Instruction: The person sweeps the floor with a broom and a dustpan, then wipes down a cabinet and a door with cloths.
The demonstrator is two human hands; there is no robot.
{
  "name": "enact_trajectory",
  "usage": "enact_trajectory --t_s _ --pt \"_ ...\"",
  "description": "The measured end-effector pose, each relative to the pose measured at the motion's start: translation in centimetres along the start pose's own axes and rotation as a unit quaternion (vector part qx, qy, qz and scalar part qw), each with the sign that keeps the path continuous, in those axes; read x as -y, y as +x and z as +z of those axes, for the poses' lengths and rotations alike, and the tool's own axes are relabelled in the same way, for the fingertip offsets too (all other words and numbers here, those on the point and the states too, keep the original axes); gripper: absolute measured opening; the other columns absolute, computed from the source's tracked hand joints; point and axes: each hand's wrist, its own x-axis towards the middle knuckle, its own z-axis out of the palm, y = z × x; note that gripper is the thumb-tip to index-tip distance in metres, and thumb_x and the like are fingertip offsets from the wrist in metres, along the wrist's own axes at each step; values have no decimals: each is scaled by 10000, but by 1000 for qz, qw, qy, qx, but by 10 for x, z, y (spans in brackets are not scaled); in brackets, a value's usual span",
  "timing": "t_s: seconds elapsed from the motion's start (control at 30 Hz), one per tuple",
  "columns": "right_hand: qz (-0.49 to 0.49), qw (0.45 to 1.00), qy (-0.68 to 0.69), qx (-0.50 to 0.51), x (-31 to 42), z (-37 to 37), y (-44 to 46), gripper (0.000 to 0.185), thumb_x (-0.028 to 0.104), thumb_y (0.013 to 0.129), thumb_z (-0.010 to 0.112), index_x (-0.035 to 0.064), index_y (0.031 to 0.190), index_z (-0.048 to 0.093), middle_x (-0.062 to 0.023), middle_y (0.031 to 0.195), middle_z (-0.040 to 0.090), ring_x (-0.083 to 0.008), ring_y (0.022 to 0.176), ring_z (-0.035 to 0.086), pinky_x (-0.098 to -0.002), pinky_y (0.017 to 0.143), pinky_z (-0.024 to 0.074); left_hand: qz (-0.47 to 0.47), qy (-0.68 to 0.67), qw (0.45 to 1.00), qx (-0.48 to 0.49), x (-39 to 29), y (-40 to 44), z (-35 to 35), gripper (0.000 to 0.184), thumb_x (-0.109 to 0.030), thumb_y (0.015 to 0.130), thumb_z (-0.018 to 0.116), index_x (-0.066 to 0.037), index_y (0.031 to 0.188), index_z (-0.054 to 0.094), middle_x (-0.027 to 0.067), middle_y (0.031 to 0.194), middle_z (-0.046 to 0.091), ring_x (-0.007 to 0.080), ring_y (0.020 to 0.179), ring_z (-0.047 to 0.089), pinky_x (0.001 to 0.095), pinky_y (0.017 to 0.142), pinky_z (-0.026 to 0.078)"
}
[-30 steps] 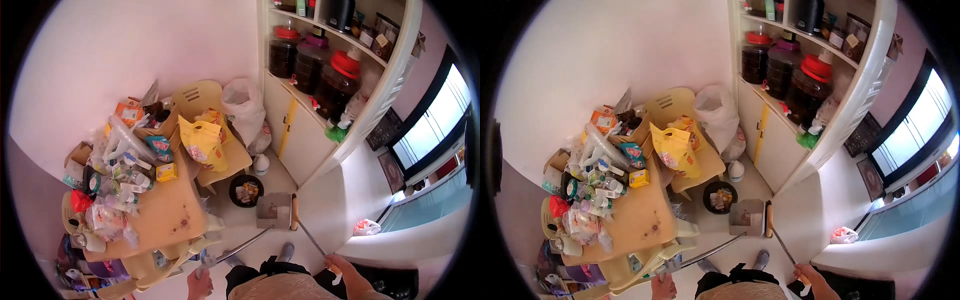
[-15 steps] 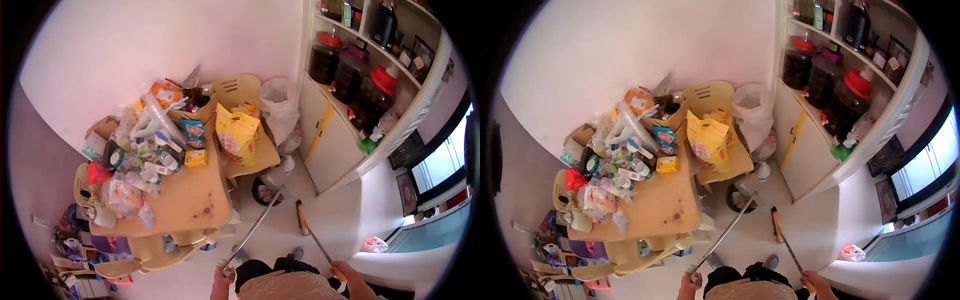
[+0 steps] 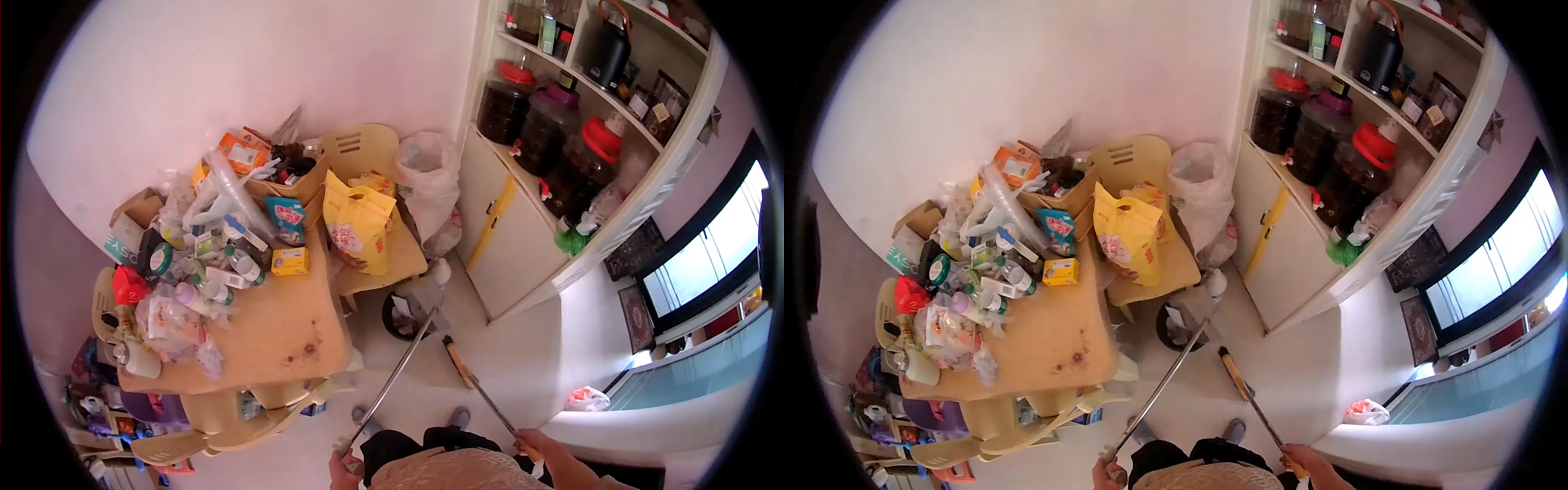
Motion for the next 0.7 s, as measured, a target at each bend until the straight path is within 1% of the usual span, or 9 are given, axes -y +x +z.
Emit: enact_trajectory --t_s 0.37,0.4,0.43,0.47,0.57,0.6,0.63,0.67,0.7 --pt "14 1000 -23 -9 -9 0 20 184 268 927 538 86 952 531 -71 676 551 -183 563 558 -318 456 505 91 62 987 -117 24 33 -69 359 -304 965 299 -88 940 585 -48 476 341 97 326 299 251 272 261" --pt "13 1000 -24 -7 -9 2 20 184 268 927 538 86 952 531 -71 676 551 -183 563 558 -318 456 505 265 370 889 -44 23 30 -73 270 -257 922 400 -51 947 572 0 585 444 119 473 428 277 400 363" --pt "9 999 -36 2 -9 1 19 183 268 928 537 86 953 531 -70 674 551 -186 557 557 -326 457 507 401 626 668 33 23 31 -80 218 -211 880 500 -14 953 559 47 695 546 142 620 558 304 528 465" --pt "3 999 -48 12 -6 0 18 183 267 929 537 86 954 531 -70 672 551 -188 552 555 -333 459 509 404 624 668 32 24 36 -83 218 -211 880 500 -14 953 559 47 695 546 142 620 558 304 528 465" --pt "12 999 -24 36 -4 -5 22 178 251 933 527 73 946 525 -89 679 552 -202 549 555 -354 460 512 232 375 897 -40 25 39 -74 250 -215 890 509 -21 1044 543 60 742 564 126 637 554 268 541 460" --pt "10 998 -31 45 -2 -4 23 178 251 933 527 73 946 525 -89 679 552 -202 549 555 -354 460 512 98 134 986 -6 21 25 -61 289 -261 918 437 -37 1029 581 36 616 497 146 522 498 292 446 420" --pt "5 999 -35 32 -2 -2 19 168 230 928 524 62 936 518 -102 687 548 -213 548 553 -367 463 513 -41 -119 991 33 15 -5 -32 366 -308 947 364 -53 1014 618 11 489 430 165 406 443 316 351 380" --pt "0 999 -41 23 2 2 19 157 208 924 521 52 925 511 -115 695 545 -224 547 551 -380 465 515 -10 -128 992 -9 15 40 -99 385 -375 930 472 -30 1089 534 71 805 587 176 598 539 307 539 475" --pt "-3 998 -54 38 7 4 28 157 208 924 521 52 925 511 -115 695 545 -224 547 551 -380 465 515 -92 -127 981 117 14 42 -116 522 -508 947 372 -33 1076 546 79 841 590 219 569 523 351 525 481"
